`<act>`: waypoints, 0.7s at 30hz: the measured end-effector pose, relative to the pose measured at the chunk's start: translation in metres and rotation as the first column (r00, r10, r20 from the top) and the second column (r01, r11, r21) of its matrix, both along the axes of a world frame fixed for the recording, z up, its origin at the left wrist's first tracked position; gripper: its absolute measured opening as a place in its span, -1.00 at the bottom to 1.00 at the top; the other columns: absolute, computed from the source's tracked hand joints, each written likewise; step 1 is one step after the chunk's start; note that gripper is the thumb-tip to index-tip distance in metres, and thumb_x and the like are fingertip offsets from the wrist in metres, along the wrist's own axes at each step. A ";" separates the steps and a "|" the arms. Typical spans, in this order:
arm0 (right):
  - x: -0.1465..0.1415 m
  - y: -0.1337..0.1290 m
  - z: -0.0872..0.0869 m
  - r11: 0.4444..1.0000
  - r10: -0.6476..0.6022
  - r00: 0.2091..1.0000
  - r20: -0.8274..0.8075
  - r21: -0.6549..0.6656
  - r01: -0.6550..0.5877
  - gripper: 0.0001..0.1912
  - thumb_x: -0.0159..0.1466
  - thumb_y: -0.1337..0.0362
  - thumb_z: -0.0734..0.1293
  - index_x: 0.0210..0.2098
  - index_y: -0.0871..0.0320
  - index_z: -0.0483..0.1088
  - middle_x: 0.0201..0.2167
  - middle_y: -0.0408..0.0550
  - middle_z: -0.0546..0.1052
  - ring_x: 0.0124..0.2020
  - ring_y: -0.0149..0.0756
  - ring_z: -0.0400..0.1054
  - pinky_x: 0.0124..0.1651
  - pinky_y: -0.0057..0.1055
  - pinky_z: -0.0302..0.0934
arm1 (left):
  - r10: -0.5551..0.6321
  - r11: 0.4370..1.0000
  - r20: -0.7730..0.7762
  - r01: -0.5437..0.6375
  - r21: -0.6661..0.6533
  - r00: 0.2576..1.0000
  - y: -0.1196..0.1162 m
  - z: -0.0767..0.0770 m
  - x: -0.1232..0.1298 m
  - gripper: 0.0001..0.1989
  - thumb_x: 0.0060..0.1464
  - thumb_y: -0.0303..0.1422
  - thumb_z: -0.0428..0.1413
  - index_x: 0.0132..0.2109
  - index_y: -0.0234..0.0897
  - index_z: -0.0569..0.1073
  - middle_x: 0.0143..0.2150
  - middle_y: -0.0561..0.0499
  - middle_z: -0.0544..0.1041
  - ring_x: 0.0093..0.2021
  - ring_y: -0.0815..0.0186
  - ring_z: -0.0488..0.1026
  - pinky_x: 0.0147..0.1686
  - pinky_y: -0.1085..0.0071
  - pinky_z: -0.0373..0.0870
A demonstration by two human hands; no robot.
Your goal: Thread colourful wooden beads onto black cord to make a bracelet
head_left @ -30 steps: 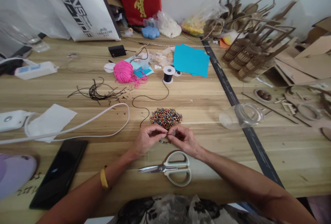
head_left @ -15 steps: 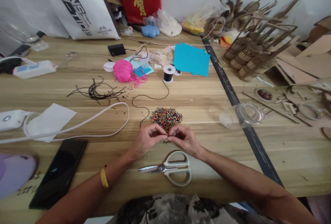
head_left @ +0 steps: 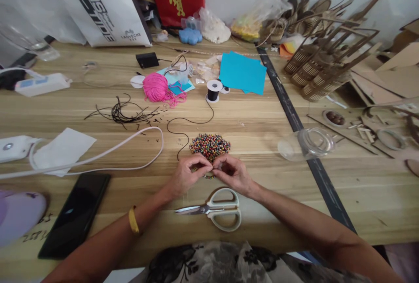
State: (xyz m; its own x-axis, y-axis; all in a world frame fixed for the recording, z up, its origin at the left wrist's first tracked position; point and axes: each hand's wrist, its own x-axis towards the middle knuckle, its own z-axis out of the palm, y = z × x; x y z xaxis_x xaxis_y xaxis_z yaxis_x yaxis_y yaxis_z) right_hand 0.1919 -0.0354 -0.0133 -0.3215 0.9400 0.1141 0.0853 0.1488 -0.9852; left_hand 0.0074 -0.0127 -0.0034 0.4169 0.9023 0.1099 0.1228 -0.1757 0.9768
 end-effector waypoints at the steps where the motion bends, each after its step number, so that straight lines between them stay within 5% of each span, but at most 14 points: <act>1: 0.000 0.000 0.000 1.000 -0.002 1.000 -0.003 -0.016 0.002 -0.81 0.23 0.18 0.36 -0.29 0.19 0.37 -0.52 -0.17 0.37 -0.56 -0.49 0.18 -0.53 -0.54 0.05 | 0.004 1.000 -0.001 -0.004 0.004 1.000 0.000 0.000 0.000 -0.89 0.05 -0.40 0.17 -0.39 -0.36 0.52 -0.42 -0.05 0.52 -0.38 0.33 0.44 -0.34 0.43 0.35; 8: 0.001 0.001 -0.003 0.999 -0.015 1.000 -0.010 -0.047 0.014 -0.81 0.22 0.19 0.36 -0.31 0.20 0.42 -0.48 -0.11 0.43 -0.48 -0.44 0.28 -0.44 -0.50 0.16 | 0.043 0.995 -0.056 -0.038 0.097 0.997 -0.002 0.000 -0.002 -0.92 0.08 -0.41 0.14 -0.32 -0.35 0.50 -0.38 -0.03 0.52 -0.36 0.34 0.46 -0.34 0.44 0.37; 11: 0.002 0.002 -0.003 0.995 -0.043 0.998 -0.038 -0.086 0.040 -0.79 0.23 0.16 0.35 -0.33 0.20 0.42 -0.49 -0.12 0.42 -0.49 -0.43 0.27 -0.45 -0.50 0.17 | 0.132 0.962 -0.132 -0.095 0.256 0.982 -0.003 -0.001 -0.004 -0.90 0.08 -0.41 0.15 -0.22 -0.32 0.47 -0.34 -0.03 0.53 -0.31 0.32 0.46 -0.22 0.36 0.39; 15: 0.003 0.002 0.002 0.986 -0.076 0.994 -0.074 -0.154 0.064 -0.77 0.22 0.13 0.36 -0.37 0.19 0.37 -0.57 -0.19 0.35 -0.57 -0.48 0.18 -0.52 -0.53 0.09 | 0.077 0.888 -0.302 0.073 0.455 0.950 -0.006 -0.001 -0.002 -0.93 0.10 -0.39 0.15 -0.34 -0.29 0.47 -0.35 -0.02 0.51 -0.24 0.27 0.40 -0.10 0.25 0.33; 21: 0.003 0.000 0.002 0.986 -0.095 0.994 -0.062 -0.146 0.085 -0.74 0.21 0.10 0.36 -0.39 0.19 0.36 -0.58 -0.19 0.34 -0.56 -0.47 0.19 -0.51 -0.52 0.12 | 0.015 0.870 -0.544 0.257 0.421 0.839 -0.011 0.005 0.006 -0.91 0.11 -0.39 0.15 -0.26 -0.32 0.50 -0.25 -0.09 0.44 -0.09 0.19 0.30 -0.02 0.20 0.31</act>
